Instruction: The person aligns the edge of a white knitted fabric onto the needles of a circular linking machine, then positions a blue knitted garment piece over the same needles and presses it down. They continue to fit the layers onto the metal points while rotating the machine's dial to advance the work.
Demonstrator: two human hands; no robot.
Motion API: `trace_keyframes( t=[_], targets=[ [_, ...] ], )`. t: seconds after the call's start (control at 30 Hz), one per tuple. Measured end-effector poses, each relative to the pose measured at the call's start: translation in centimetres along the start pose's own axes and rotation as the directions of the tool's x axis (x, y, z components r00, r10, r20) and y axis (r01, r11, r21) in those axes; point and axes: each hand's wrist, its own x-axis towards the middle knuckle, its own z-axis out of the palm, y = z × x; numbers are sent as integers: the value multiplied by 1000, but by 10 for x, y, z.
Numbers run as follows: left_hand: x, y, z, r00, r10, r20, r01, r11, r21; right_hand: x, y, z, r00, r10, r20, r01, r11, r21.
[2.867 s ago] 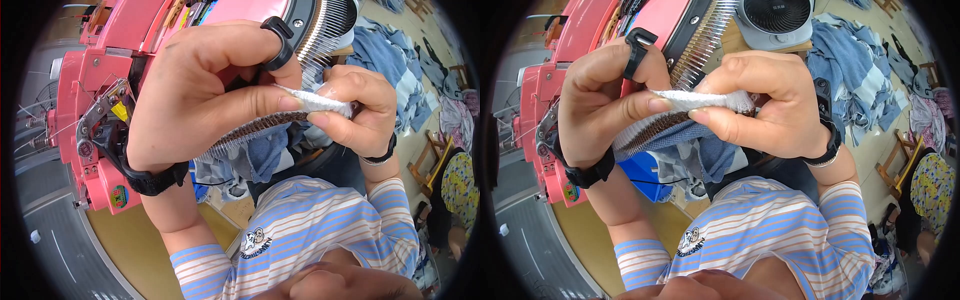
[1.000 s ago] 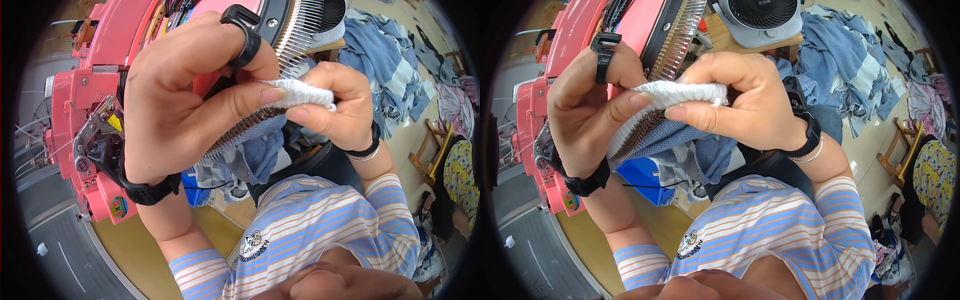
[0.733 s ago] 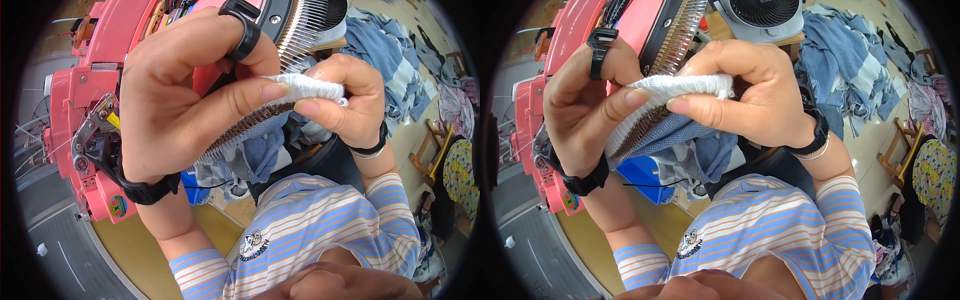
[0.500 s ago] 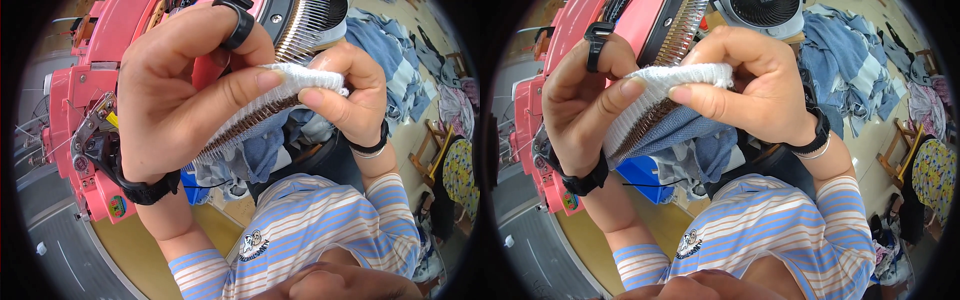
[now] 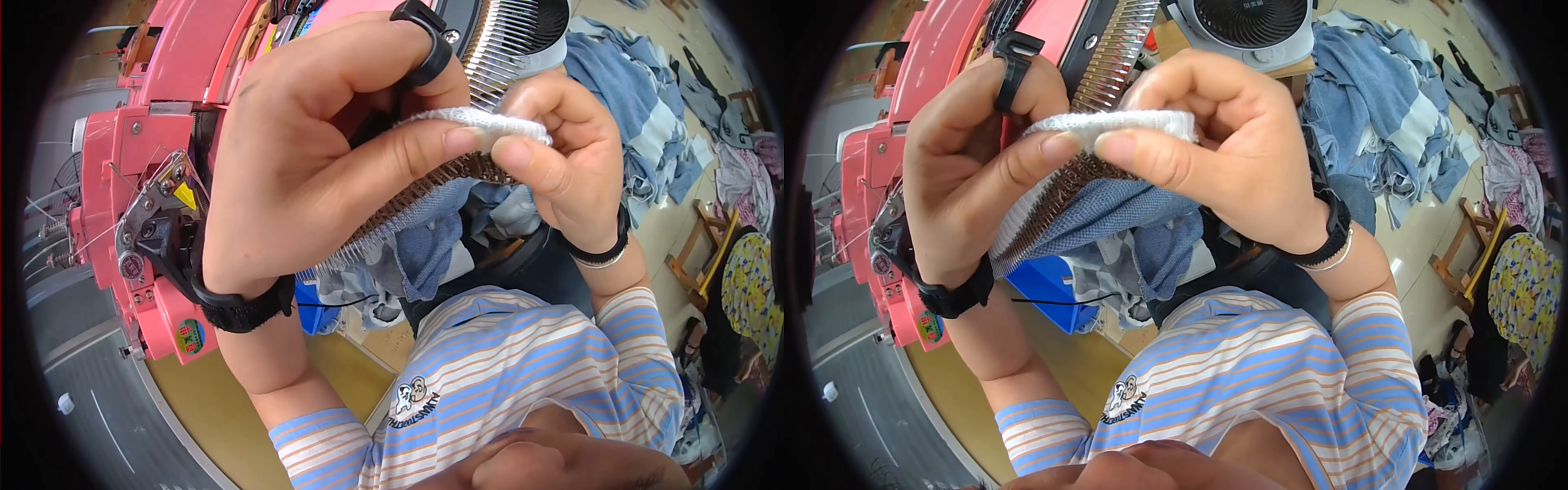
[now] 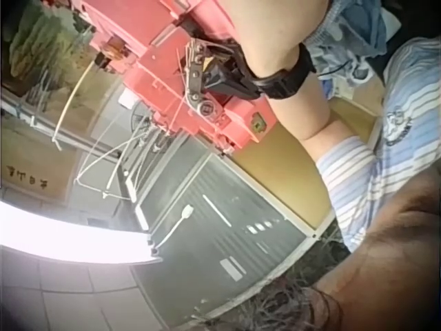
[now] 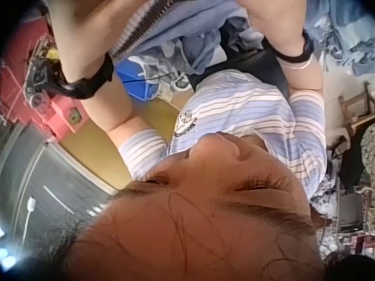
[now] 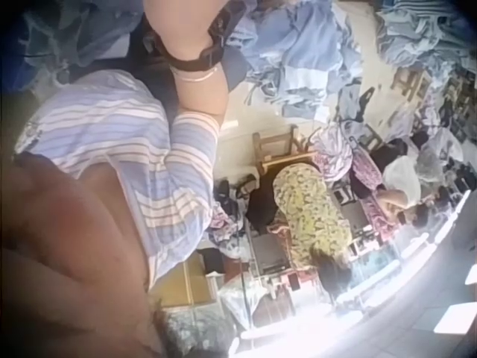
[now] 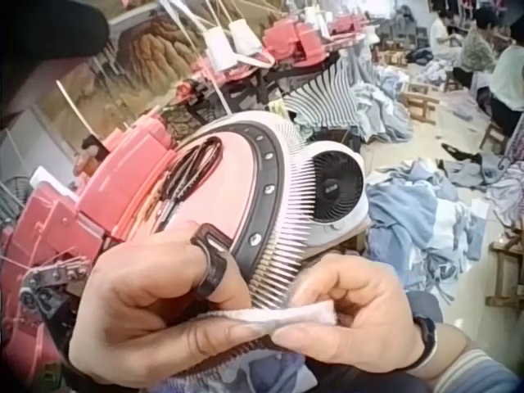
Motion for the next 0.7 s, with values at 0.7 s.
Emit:
trace_keyframes(
  t=[0.7],
  targets=[
    [0,-3,-1,993,110,-32,-109,994,24,-2,0,-1,984,-158,75,175,928,-330]
  ],
)
